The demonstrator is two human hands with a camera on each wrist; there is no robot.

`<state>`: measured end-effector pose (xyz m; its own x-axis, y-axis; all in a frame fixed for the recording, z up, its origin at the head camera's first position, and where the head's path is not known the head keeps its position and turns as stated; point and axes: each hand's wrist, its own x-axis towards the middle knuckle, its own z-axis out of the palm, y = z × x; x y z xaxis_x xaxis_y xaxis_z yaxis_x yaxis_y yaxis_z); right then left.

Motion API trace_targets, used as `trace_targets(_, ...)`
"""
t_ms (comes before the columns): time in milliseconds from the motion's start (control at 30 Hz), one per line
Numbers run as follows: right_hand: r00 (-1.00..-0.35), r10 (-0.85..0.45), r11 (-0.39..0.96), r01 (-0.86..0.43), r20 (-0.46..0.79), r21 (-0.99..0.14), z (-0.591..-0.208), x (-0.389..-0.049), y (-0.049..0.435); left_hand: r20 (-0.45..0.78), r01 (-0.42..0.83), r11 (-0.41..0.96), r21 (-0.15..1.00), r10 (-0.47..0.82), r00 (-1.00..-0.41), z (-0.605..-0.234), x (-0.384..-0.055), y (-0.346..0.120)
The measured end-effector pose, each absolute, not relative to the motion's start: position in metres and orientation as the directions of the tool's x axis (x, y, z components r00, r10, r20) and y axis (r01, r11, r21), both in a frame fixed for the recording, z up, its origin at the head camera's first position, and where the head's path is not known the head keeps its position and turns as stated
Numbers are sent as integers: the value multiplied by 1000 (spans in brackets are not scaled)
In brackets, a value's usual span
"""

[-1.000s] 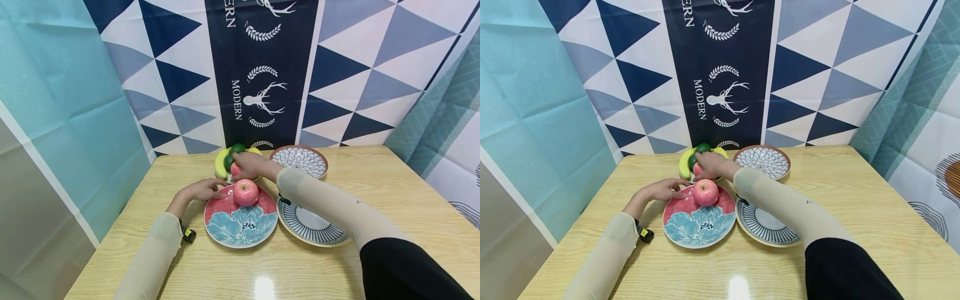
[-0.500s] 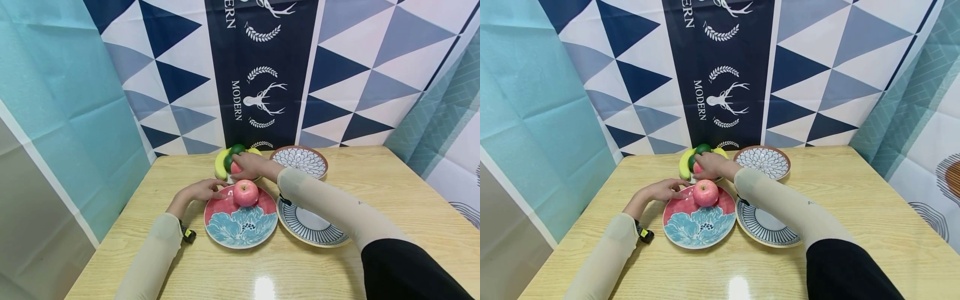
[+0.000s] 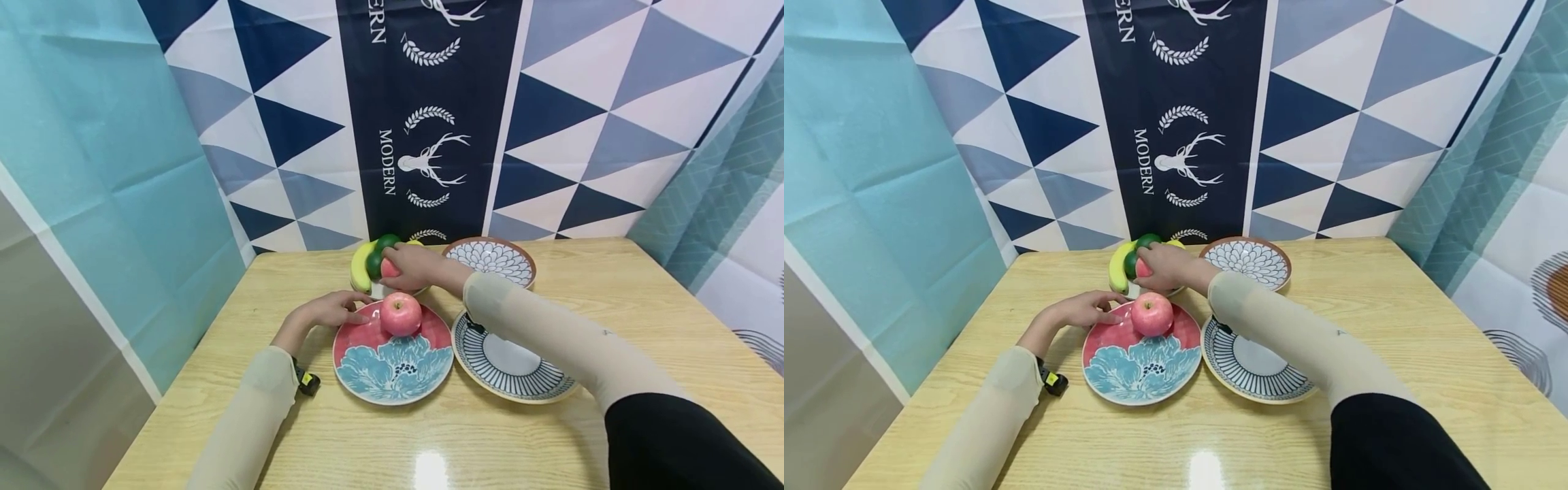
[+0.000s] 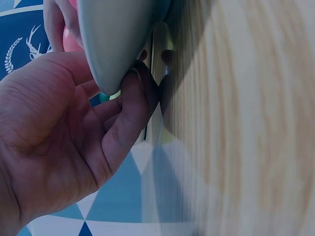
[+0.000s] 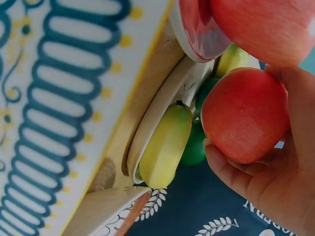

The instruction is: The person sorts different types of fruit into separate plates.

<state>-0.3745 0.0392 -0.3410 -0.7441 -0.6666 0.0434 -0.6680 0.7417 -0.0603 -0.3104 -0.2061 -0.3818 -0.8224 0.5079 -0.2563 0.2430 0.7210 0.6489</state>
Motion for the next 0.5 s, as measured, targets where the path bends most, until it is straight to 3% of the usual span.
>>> trace_targets(500, -720, -671, 704, -693, 176, -152, -323, -358, 52, -255, 250, 721, 646, 513, -820, -380, -310, -205)
